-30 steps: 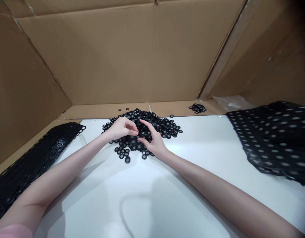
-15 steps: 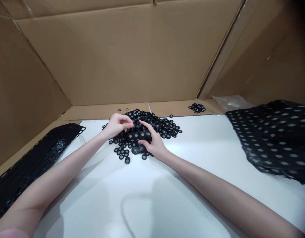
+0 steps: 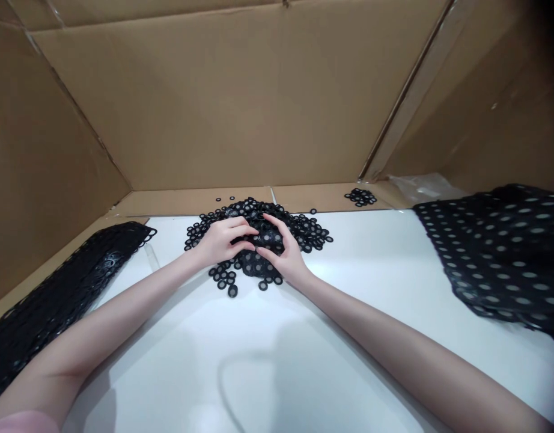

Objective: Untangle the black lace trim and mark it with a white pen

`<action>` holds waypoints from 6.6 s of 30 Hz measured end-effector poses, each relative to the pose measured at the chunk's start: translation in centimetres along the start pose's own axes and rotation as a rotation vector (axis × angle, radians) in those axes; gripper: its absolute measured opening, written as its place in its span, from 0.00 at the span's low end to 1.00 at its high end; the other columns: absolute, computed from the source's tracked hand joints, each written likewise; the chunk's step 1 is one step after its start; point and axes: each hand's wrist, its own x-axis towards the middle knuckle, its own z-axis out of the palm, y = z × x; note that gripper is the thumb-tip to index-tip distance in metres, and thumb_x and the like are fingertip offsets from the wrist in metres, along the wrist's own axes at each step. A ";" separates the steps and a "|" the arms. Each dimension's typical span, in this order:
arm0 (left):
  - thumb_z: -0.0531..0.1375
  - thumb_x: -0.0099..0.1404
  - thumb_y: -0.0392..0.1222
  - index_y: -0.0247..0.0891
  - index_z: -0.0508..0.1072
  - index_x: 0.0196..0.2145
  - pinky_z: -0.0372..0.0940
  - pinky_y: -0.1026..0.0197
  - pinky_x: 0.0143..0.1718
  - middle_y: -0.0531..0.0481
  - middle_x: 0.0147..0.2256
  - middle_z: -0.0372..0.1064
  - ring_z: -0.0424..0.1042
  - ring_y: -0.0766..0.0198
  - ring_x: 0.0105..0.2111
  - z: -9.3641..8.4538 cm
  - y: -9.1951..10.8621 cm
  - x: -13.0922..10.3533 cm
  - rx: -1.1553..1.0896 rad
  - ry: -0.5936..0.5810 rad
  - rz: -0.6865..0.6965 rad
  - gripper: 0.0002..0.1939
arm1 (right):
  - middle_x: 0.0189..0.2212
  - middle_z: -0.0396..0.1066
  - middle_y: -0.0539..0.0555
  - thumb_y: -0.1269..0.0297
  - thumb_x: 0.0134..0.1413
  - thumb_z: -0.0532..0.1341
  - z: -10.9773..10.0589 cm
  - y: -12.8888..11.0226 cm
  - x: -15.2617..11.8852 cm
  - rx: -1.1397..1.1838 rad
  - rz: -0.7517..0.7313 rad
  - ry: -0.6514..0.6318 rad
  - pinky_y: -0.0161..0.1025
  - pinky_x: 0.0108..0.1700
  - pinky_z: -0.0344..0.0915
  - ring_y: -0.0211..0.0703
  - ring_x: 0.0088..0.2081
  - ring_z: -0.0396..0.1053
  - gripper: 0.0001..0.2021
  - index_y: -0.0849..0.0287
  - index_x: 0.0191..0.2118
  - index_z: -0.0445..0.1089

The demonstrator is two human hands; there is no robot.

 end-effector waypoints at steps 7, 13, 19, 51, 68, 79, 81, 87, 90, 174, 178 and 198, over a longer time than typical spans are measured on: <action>0.60 0.63 0.42 0.35 0.79 0.32 0.60 0.64 0.32 0.49 0.27 0.70 0.68 0.65 0.28 1.0 0.2 -0.1 -0.201 0.044 -0.213 0.09 | 0.61 0.61 0.58 0.68 0.49 0.63 0.0 0.2 0.1 -0.006 -0.038 -0.035 0.51 0.66 0.51 0.49 0.63 0.57 0.30 0.56 0.60 0.59; 0.58 0.59 0.37 0.34 0.76 0.28 0.58 0.63 0.32 0.50 0.28 0.72 0.68 0.65 0.28 1.1 0.9 0.4 -0.216 -0.001 -0.359 0.07 | 0.61 0.61 0.57 0.70 0.49 0.62 0.2 0.4 0.0 -0.043 -0.075 -0.071 0.51 0.66 0.52 0.49 0.63 0.57 0.31 0.55 0.61 0.58; 0.58 0.56 0.37 0.34 0.74 0.25 0.58 0.63 0.32 0.51 0.25 0.70 0.66 0.64 0.27 1.6 0.7 0.3 -0.306 0.015 -0.465 0.07 | 0.61 0.62 0.56 0.71 0.49 0.62 0.2 0.3 0.1 -0.064 -0.082 -0.088 0.51 0.66 0.52 0.50 0.63 0.58 0.31 0.54 0.61 0.58; 0.62 0.55 0.44 0.34 0.75 0.30 0.66 0.64 0.32 0.48 0.30 0.72 0.69 0.66 0.28 -2.5 -4.6 1.3 -0.385 0.578 -0.567 0.10 | 0.60 0.63 0.55 0.68 0.52 0.61 0.3 -0.4 -0.4 -0.019 -0.015 -0.133 0.50 0.61 0.61 0.51 0.57 0.66 0.33 0.52 0.63 0.54; 0.53 0.70 0.40 0.35 0.74 0.42 0.66 0.60 0.40 0.44 0.37 0.71 0.69 0.61 0.37 3.4 2.7 -0.4 0.022 0.182 0.057 0.11 | 0.49 0.71 0.60 0.67 0.55 0.56 0.6 0.0 -0.6 -0.206 -0.019 -0.188 0.44 0.40 0.72 0.46 0.35 0.73 0.40 0.56 0.70 0.35; 0.53 0.68 0.37 0.34 0.68 0.25 0.59 0.65 0.29 0.50 0.26 0.66 0.66 0.66 0.27 3.9 3.6 0.2 -0.228 0.180 -0.167 0.13 | 0.26 0.72 0.49 0.73 0.53 0.52 0.8 -0.6 -1.0 -0.272 -0.088 -0.243 0.34 0.29 0.63 0.35 0.18 0.58 0.38 0.58 0.69 0.39; 0.53 0.67 0.38 0.34 0.66 0.23 0.57 0.65 0.27 0.52 0.25 0.65 0.64 0.67 0.25 4.1 3.6 0.3 -0.242 0.211 -0.185 0.14 | 0.24 0.71 0.48 0.72 0.53 0.52 0.9 -0.7 -1.0 -0.288 -0.101 -0.238 0.34 0.27 0.62 0.35 0.17 0.56 0.38 0.58 0.69 0.41; 0.53 0.67 0.39 0.35 0.64 0.22 0.57 0.65 0.26 0.52 0.23 0.64 0.62 0.67 0.24 4.3 3.5 0.2 -0.251 0.255 -0.163 0.15 | 0.21 0.68 0.46 0.73 0.52 0.52 1.0 -0.5 -1.0 -0.302 -0.114 -0.229 0.33 0.25 0.61 0.35 0.17 0.54 0.39 0.55 0.69 0.40; 0.53 0.67 0.39 0.35 0.64 0.22 0.58 0.65 0.26 0.52 0.23 0.64 0.63 0.67 0.24 4.6 3.4 0.1 -0.239 0.304 -0.129 0.16 | 0.19 0.63 0.44 0.73 0.52 0.52 1.1 -0.3 -1.1 -0.311 -0.123 -0.235 0.32 0.25 0.61 0.35 0.17 0.54 0.39 0.55 0.70 0.39; 0.56 0.67 0.35 0.36 0.75 0.41 0.67 0.63 0.39 0.48 0.34 0.75 0.74 0.64 0.34 3.1 -0.2 -1.5 -0.087 0.176 -0.041 0.08 | 0.50 0.69 0.57 0.63 0.44 0.67 0.3 0.1 -0.1 0.013 0.061 0.040 0.49 0.50 0.68 0.47 0.42 0.71 0.34 0.56 0.58 0.58; 0.62 0.61 0.35 0.36 0.77 0.37 0.66 0.64 0.35 0.49 0.33 0.76 0.74 0.63 0.32 2.9 0.2 -1.2 -0.146 0.195 -0.166 0.06 | 0.56 0.65 0.57 0.65 0.42 0.67 0.3 0.0 0.0 -0.043 0.029 0.076 0.51 0.57 0.62 0.52 0.54 0.66 0.31 0.56 0.55 0.61; 0.64 0.56 0.36 0.34 0.76 0.33 0.63 0.64 0.34 0.50 0.32 0.75 0.72 0.63 0.32 2.5 0.9 -0.5 -0.301 0.110 -0.314 0.05 | 0.44 0.71 0.55 0.65 0.43 0.66 0.4 0.1 -0.1 -0.129 0.041 0.056 0.45 0.45 0.68 0.50 0.44 0.70 0.26 0.56 0.51 0.63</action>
